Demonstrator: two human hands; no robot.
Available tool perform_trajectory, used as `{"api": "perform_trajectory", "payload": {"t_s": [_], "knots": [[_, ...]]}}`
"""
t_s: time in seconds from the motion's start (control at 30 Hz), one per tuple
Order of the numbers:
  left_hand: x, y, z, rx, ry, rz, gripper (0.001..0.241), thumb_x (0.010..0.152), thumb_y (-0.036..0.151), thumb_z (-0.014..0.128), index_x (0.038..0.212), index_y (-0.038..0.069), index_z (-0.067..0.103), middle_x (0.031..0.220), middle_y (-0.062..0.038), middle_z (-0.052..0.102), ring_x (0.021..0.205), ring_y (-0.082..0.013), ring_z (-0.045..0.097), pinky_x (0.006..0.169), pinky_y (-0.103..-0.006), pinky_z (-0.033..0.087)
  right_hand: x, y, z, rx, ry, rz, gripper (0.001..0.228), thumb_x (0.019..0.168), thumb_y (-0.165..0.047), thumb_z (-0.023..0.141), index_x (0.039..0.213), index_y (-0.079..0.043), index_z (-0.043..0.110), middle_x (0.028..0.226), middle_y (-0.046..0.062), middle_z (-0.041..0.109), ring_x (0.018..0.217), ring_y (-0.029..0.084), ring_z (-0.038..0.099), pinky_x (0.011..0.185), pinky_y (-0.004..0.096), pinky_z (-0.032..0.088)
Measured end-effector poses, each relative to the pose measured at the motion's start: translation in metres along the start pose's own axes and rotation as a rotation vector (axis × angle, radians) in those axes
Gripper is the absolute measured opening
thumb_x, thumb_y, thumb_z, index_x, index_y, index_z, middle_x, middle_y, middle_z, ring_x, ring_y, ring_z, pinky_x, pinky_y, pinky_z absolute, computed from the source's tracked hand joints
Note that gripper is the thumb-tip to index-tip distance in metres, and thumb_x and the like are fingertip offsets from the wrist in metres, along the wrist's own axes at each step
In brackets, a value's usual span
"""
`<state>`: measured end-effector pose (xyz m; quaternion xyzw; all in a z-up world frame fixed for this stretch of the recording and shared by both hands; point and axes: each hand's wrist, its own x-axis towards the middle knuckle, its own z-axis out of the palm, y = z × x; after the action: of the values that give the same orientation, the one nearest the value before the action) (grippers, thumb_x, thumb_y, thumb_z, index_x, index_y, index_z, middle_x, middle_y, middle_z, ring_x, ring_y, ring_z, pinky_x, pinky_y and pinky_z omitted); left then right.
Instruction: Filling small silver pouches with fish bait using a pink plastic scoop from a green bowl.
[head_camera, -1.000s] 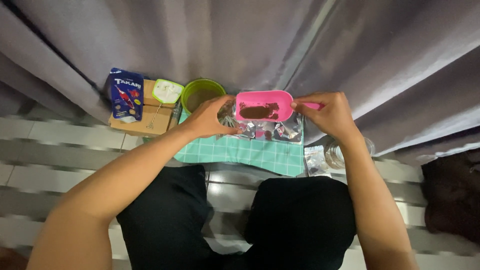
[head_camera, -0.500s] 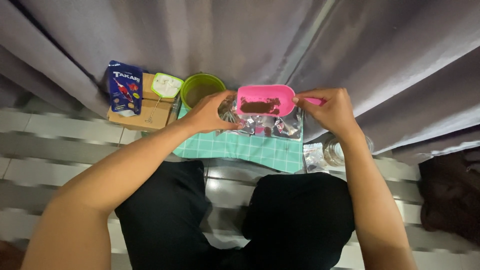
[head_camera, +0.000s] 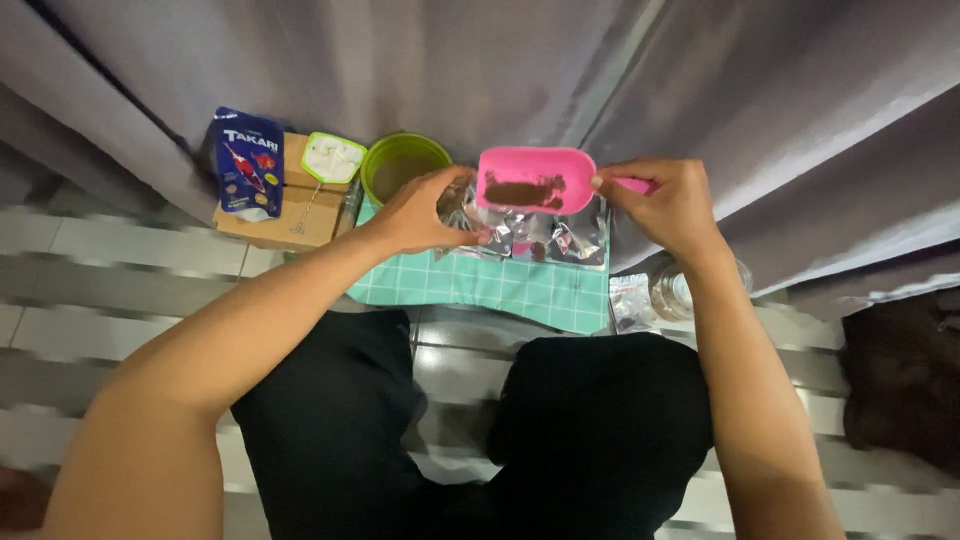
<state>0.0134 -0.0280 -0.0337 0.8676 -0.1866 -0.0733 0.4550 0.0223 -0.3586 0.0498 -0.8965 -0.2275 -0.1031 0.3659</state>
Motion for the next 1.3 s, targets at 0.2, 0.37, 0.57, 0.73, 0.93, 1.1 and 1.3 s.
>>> {"api": "perform_trajectory", "payload": {"t_s": [0.2,0.37,0.57,0.73,0.93,1.1,1.3], "knots": [[-0.001,-0.002,0.001,-0.018,-0.002,0.001,0.090,0.067,0.047,0.094,0.140,0.012,0.056,0.132,-0.018,0.066,0.129,-0.0415,0.059,0.109,-0.0536,0.046,0.000,0.001,0.000,0.009,-0.019,-0.021,0.005,0.094,-0.014,0.084,0.099,-0.014,0.084,0.080,0.013,0.073,0.063,0.019,0.058,0.060,0.031,0.039],[-0.002,-0.002,0.002,0.013,0.022,0.028,0.091,0.065,0.048,0.095,0.138,0.011,0.056,0.130,-0.021,0.066,0.127,-0.0423,0.060,0.108,-0.0549,0.047,-0.001,-0.002,0.001,0.004,-0.028,-0.008,0.007,0.091,-0.013,0.085,0.098,-0.013,0.083,0.084,0.014,0.075,0.065,0.027,0.064,0.061,0.034,0.042],[0.000,-0.010,0.002,-0.007,0.035,0.044,0.090,0.066,0.047,0.096,0.139,0.013,0.056,0.131,-0.018,0.066,0.128,-0.0400,0.059,0.108,-0.0528,0.047,-0.001,0.000,0.001,0.011,-0.023,-0.002,0.006,0.092,-0.017,0.085,0.098,-0.016,0.083,0.080,0.011,0.073,0.064,0.016,0.056,0.058,0.030,0.038],[-0.003,0.003,-0.003,-0.017,-0.004,0.016,0.092,0.069,0.045,0.095,0.143,0.010,0.053,0.136,-0.020,0.063,0.132,-0.0398,0.057,0.110,-0.0513,0.045,-0.002,0.001,0.002,0.010,0.013,-0.017,0.006,0.095,-0.011,0.085,0.100,-0.014,0.084,0.079,0.010,0.074,0.060,0.015,0.054,0.058,0.028,0.037],[-0.002,0.004,-0.003,0.029,0.042,0.195,0.082,0.068,0.024,0.095,0.134,-0.001,0.055,0.119,-0.019,0.070,0.105,-0.0307,0.069,0.093,-0.0401,0.053,0.000,-0.009,-0.001,-0.020,0.000,-0.141,0.018,0.093,0.000,0.086,0.108,0.008,0.080,0.085,0.018,0.075,0.057,0.017,0.056,0.051,0.027,0.042],[-0.003,0.002,-0.003,0.032,0.033,0.188,0.081,0.070,0.022,0.094,0.136,-0.001,0.054,0.122,-0.019,0.069,0.107,-0.0318,0.069,0.093,-0.0414,0.053,-0.002,-0.006,-0.001,-0.010,-0.019,-0.166,0.017,0.095,0.001,0.086,0.110,0.007,0.081,0.082,0.016,0.074,0.054,0.015,0.049,0.051,0.027,0.038],[0.000,0.000,-0.003,0.076,0.039,0.187,0.084,0.068,0.023,0.096,0.137,0.001,0.053,0.128,-0.019,0.068,0.113,-0.0333,0.067,0.099,-0.0429,0.051,-0.002,-0.012,-0.003,-0.001,-0.027,-0.157,0.017,0.094,0.003,0.086,0.110,0.009,0.081,0.085,0.019,0.076,0.055,0.016,0.055,0.051,0.026,0.041]]}}
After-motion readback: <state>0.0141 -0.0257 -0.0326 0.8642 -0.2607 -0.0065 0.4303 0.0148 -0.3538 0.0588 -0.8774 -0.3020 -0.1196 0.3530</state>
